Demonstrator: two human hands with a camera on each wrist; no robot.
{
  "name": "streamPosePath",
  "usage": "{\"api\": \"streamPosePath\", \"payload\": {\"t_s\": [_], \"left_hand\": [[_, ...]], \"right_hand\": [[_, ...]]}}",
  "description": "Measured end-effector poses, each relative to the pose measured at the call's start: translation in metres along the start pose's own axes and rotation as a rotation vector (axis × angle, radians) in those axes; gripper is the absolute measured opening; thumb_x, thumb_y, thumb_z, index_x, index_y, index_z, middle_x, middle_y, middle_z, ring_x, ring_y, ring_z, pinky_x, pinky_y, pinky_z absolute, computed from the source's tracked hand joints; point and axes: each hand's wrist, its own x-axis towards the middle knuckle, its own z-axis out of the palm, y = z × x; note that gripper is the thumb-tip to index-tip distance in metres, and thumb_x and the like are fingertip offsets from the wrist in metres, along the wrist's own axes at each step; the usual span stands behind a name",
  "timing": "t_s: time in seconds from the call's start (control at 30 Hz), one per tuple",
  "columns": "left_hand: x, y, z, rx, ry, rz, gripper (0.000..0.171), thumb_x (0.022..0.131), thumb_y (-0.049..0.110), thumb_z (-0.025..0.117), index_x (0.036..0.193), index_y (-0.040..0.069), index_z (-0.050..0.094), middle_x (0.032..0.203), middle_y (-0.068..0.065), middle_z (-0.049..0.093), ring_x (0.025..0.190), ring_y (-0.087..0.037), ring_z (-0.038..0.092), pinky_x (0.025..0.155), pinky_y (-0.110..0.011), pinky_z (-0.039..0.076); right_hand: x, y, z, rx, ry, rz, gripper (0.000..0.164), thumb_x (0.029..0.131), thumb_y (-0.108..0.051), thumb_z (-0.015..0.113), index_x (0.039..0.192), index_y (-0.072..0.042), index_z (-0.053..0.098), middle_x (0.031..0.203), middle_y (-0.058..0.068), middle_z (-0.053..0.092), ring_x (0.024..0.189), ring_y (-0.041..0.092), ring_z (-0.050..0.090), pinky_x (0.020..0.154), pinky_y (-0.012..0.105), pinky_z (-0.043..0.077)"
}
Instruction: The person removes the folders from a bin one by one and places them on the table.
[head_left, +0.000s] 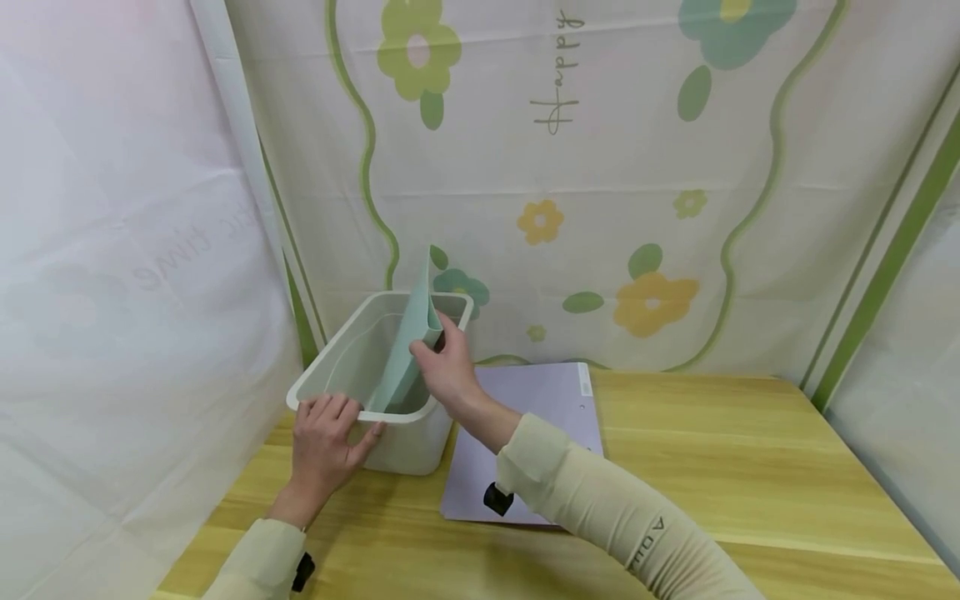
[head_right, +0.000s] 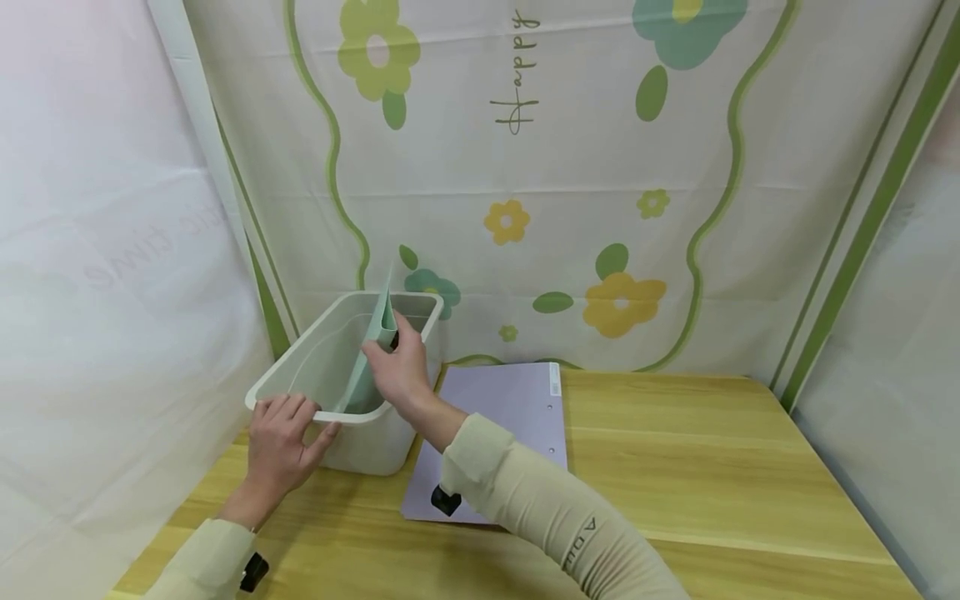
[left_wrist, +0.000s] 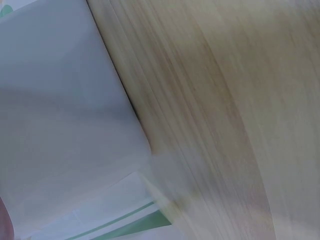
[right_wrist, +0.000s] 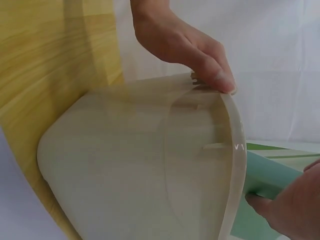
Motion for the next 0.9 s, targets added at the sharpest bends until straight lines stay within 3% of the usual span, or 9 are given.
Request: {"api": "streamPosePath", "payload": {"t_s": [0.1, 0.33, 0.6, 0.73, 0.9], "left_hand": [[-0.001, 0.000, 0.001, -0.001, -0.002, -0.001, 0.062, 0.101, 0.064, 0.043, 0.079, 0.007, 0.054, 0.072, -0.007, 0.051, 0.067, -0.030, 0.049, 0.074, -0.051, 0.038], [-0.001, 0.000, 0.001, -0.006, 0.000, -0.005, 0.062, 0.101, 0.064, 0.043, 0.078, 0.007, 0.054, 0.072, -0.007, 0.051, 0.067, -0.030, 0.049, 0.074, -0.051, 0.037], [0.000, 0.000, 0.001, -0.006, 0.007, 0.008, 0.062, 0.101, 0.063, 0.043, 0.079, 0.007, 0.054, 0.073, -0.007, 0.052, 0.068, -0.030, 0.050, 0.074, -0.050, 0.037], [-0.001, 0.000, 0.001, -0.007, 0.001, 0.001, 0.062, 0.101, 0.064, 0.043, 0.079, 0.007, 0.054, 0.073, -0.007, 0.052, 0.069, -0.030, 0.050, 0.075, -0.051, 0.037], [-0.002, -0.001, 0.001, -0.003, -0.006, -0.005, 0.063, 0.101, 0.064, 0.044, 0.079, 0.006, 0.054, 0.074, -0.008, 0.052, 0.069, -0.031, 0.050, 0.075, -0.051, 0.038]], "right_hand": [[0.001, 0.001, -0.002, 0.003, 0.002, -0.012, 0.052, 0.094, 0.002, 0.054, 0.146, -0.002, 0.049, 0.125, 0.012, 0.065, 0.110, 0.022, 0.064, 0.093, 0.038, 0.054], [0.003, 0.004, -0.003, -0.022, 0.045, -0.057, 0.051, 0.093, 0.002, 0.054, 0.144, -0.001, 0.050, 0.129, 0.022, 0.064, 0.116, 0.033, 0.064, 0.091, 0.038, 0.055], [0.002, 0.009, -0.001, -0.041, 0.140, -0.053, 0.047, 0.090, 0.001, 0.061, 0.136, -0.008, 0.059, 0.119, 0.015, 0.068, 0.105, 0.022, 0.067, 0.087, 0.038, 0.057], [0.001, 0.010, 0.000, -0.121, 0.083, -0.060, 0.055, 0.090, -0.003, 0.066, 0.143, -0.013, 0.054, 0.128, 0.013, 0.067, 0.112, 0.024, 0.068, 0.087, 0.041, 0.058], [-0.002, 0.012, 0.004, -0.244, -0.035, -0.073, 0.073, 0.092, -0.005, 0.066, 0.156, -0.020, 0.036, 0.138, 0.016, 0.061, 0.120, 0.029, 0.066, 0.085, 0.042, 0.058]]}}
